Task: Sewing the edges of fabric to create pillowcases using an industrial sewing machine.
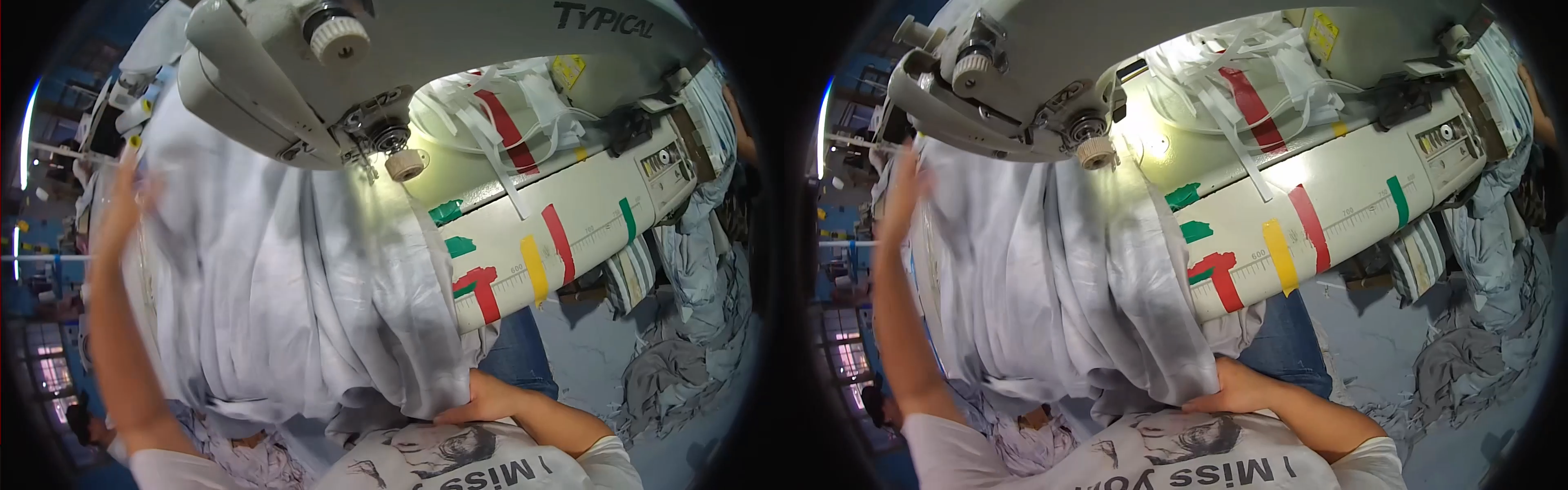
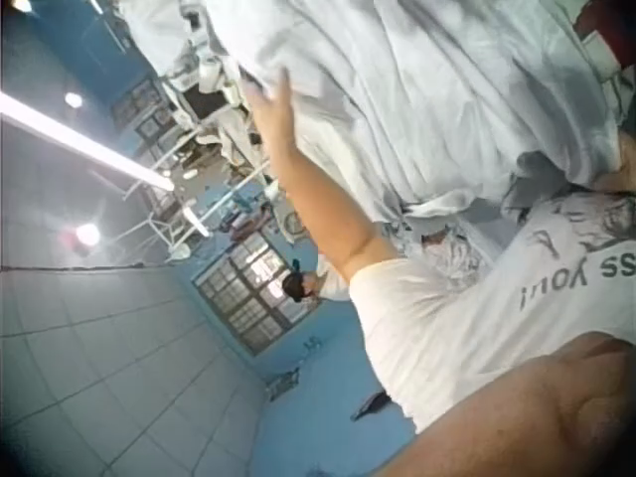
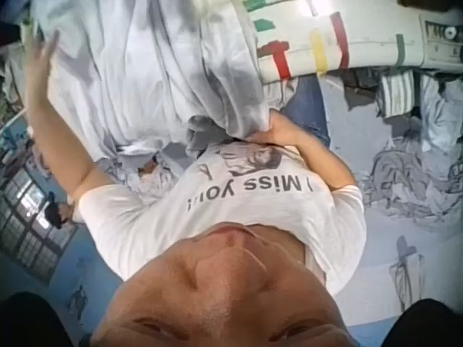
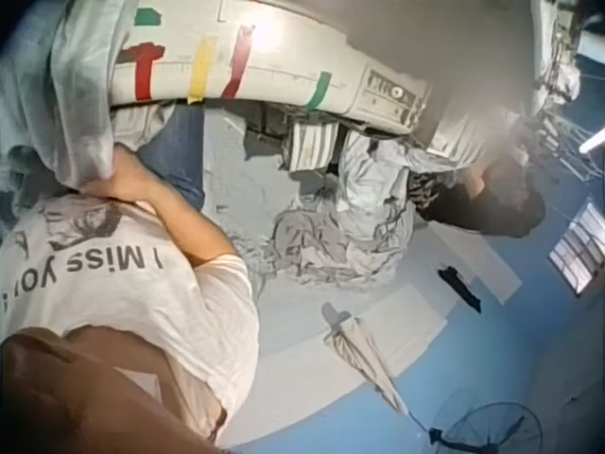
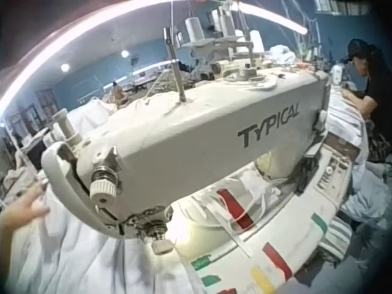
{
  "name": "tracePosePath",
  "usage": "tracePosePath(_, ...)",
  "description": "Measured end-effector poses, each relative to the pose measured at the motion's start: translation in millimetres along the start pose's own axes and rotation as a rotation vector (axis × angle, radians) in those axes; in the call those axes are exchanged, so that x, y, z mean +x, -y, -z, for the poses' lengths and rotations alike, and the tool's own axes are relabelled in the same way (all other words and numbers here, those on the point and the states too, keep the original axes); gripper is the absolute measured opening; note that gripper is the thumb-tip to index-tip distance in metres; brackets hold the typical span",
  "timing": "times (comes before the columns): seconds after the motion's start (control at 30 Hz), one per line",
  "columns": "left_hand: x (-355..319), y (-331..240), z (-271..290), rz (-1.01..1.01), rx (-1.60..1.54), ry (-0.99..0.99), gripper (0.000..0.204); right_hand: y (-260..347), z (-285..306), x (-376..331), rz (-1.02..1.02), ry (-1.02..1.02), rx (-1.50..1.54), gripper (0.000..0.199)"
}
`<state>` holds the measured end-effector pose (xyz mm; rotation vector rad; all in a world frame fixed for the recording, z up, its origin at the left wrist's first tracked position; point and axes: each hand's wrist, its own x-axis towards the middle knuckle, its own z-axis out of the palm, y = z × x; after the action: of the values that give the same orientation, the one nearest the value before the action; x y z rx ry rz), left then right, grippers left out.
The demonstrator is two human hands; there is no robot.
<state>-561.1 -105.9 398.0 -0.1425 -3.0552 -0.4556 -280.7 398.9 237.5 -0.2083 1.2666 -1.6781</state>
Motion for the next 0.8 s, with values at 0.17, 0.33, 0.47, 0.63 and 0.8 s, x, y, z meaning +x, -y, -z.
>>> tracePosePath(0.17,-252,-130,-87,0.45,0.052,-0.005,0.079,-19,26,-20,-0.12,0.071,0.33,0.063)
tracePosePath(0.33,-253,-7,-106,0.382,0.1,-0.263,0.041,-31,43,-16,-0.216,0.011,0.466,0.066)
tracePosePath(0.47,-101,156,150,0.082,0.677,-0.6,0.04,-9,15,-17,-0.074,0.084,0.263,0.05)
tracePosePath(0.63,140,-43,247,0.552,-0.173,-0.5,0.05,11,-5,-23,0.055,-0.099,0.045,0.036)
tracePosePath(0.8,76,-137,78,0.129,-0.004,-0.178,0.085,8,-4,-15,0.025,-0.132,0.078,0.048)
